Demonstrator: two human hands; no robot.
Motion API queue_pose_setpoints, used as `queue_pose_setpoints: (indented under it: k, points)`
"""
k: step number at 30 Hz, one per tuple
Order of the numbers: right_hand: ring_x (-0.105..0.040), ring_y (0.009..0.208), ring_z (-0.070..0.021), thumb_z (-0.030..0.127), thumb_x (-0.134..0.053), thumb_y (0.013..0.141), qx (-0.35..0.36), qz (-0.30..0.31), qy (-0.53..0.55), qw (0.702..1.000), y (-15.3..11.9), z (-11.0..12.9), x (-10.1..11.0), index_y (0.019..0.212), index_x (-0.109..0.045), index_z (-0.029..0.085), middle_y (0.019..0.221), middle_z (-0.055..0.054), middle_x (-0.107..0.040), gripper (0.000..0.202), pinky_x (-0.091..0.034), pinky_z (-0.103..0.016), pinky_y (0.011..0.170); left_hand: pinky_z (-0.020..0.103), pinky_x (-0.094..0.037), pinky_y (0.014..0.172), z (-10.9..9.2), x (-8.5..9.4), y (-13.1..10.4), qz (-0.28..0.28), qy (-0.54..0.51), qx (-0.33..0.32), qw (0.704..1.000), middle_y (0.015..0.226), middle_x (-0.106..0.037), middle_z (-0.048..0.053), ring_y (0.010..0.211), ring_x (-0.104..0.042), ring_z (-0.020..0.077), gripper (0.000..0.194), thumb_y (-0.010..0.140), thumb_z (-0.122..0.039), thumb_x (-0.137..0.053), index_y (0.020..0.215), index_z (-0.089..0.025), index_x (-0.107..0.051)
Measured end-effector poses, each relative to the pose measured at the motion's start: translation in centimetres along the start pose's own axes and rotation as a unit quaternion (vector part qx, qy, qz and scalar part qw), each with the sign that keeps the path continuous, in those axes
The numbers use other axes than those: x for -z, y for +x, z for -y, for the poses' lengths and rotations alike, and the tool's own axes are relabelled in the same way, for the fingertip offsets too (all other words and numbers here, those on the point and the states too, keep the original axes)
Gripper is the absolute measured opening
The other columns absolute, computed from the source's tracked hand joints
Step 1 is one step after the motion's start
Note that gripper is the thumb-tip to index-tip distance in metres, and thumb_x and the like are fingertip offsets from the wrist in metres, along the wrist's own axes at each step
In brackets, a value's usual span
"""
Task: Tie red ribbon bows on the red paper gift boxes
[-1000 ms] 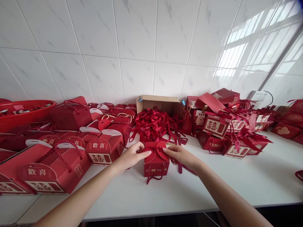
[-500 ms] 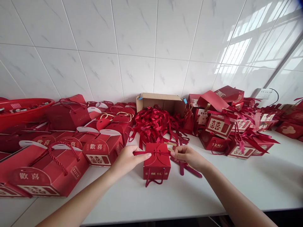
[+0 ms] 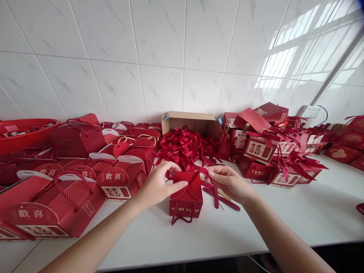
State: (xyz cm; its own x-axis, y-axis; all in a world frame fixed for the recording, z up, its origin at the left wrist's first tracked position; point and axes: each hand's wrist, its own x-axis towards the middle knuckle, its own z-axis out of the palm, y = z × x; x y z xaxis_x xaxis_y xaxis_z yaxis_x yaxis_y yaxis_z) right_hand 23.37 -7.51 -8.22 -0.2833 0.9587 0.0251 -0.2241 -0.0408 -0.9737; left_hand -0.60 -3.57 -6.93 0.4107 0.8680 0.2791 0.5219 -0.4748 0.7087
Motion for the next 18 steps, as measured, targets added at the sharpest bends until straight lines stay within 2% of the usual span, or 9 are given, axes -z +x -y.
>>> queue_pose_setpoints:
  k: [3, 6, 8, 10, 12, 14, 16, 18]
  points:
    - [-0.063, 0.073, -0.0144, 0.041, -0.075, 0.074, 0.026, 0.01, -0.014, 1.0, 0.3, 0.7, -1.5, 0.088, -0.068, 0.02, 0.075, 0.0, -0.065, 0.026, -0.052, -0.029, 0.075, 0.032, -0.047, 0.08, -1.8, -1.4, 0.7, 0.006, -0.015, -0.065, 0.998, 0.092, -0.068, 0.003, 0.087, -0.063, 0.0209, 0.024, 0.08, -0.04, -0.064, 0.095, -0.023, -0.057]
    - [-0.061, 0.066, -0.0134, 0.045, -0.071, 0.078, 0.046, -0.003, -0.073, 0.996, 0.5, 0.9, -2.6, 0.089, -0.061, 0.021, 0.069, 0.001, -0.063, 0.028, -0.05, -0.027, 0.065, 0.031, -0.046, 0.073, -2.7, -2.3, 1.4, -0.071, 0.01, -0.096, 0.993, 0.072, -0.065, -0.001, 0.071, -0.062, 0.018, 0.012, 0.081, -0.028, -0.058, 0.088, -0.023, -0.05]
    - [-0.057, 0.059, -0.0122, 0.047, -0.067, 0.08, 0.052, -0.027, -0.128, 0.99, 0.6, 0.5, -3.0, 0.096, -0.058, 0.02, 0.066, 0.002, -0.061, 0.033, -0.048, -0.026, 0.058, 0.031, -0.045, 0.071, -2.8, -2.4, 1.7, -0.122, 0.041, -0.101, 0.987, 0.062, -0.057, -0.004, 0.063, -0.058, 0.0166, 0.014, 0.08, -0.026, -0.058, 0.086, -0.023, -0.045]
    - [-0.056, 0.058, -0.0119, 0.049, -0.063, 0.082, 0.063, -0.034, -0.178, 0.982, 0.9, -0.2, -3.2, 0.101, -0.058, 0.019, 0.067, 0.002, -0.06, 0.036, -0.046, -0.025, 0.057, 0.031, -0.043, 0.07, -2.6, -2.1, 1.7, -0.137, 0.069, -0.109, 0.982, 0.059, -0.05, -0.006, 0.058, -0.053, 0.0157, 0.017, 0.079, -0.028, -0.058, 0.085, -0.023, -0.043]
    - [-0.056, 0.061, -0.0123, 0.049, -0.06, 0.084, 0.075, -0.025, -0.216, 0.973, 1.3, -0.9, -3.4, 0.093, -0.061, 0.017, 0.068, 0.001, -0.059, 0.033, -0.046, -0.026, 0.059, 0.031, -0.043, 0.073, -2.1, -1.6, 1.4, -0.112, 0.068, -0.127, 0.983, 0.061, -0.048, -0.006, 0.061, -0.052, 0.0154, 0.018, 0.078, -0.027, -0.058, 0.087, -0.023, -0.044]
    - [-0.054, 0.063, -0.0126, 0.048, -0.056, 0.086, 0.092, -0.038, -0.25, 0.963, 1.6, -1.5, -3.5, 0.081, -0.062, 0.017, 0.07, 0.0, -0.059, 0.032, -0.044, -0.026, 0.06, 0.032, -0.044, 0.08, -1.5, -0.9, 1.1, -0.063, 0.026, -0.129, 0.989, 0.074, -0.054, -0.003, 0.073, -0.056, 0.0167, 0.02, 0.076, -0.024, -0.058, 0.093, -0.023, -0.046]
    - [-0.052, 0.066, -0.0129, 0.047, -0.056, 0.086, 0.123, -0.081, -0.284, 0.947, 1.8, -1.8, -3.6, 0.075, -0.06, 0.018, 0.071, 0.0, -0.057, 0.032, -0.042, -0.026, 0.061, 0.033, -0.043, 0.088, -0.8, -0.2, 0.9, -0.02, -0.036, -0.091, 0.995, 0.091, -0.057, 0.002, 0.092, -0.057, 0.0191, 0.023, 0.075, -0.023, -0.057, 0.096, -0.023, -0.048]
    - [-0.051, 0.068, -0.0134, 0.047, -0.056, 0.086, 0.145, -0.106, -0.295, 0.938, 1.8, -2.1, -3.6, 0.074, -0.058, 0.018, 0.072, 0.0, -0.056, 0.031, -0.041, -0.025, 0.062, 0.035, -0.042, 0.091, 0.1, 0.1, 0.8, -0.002, -0.083, -0.007, 0.997, 0.099, -0.057, 0.003, 0.101, -0.055, 0.0214, 0.019, 0.077, -0.03, -0.056, 0.093, -0.023, -0.049]
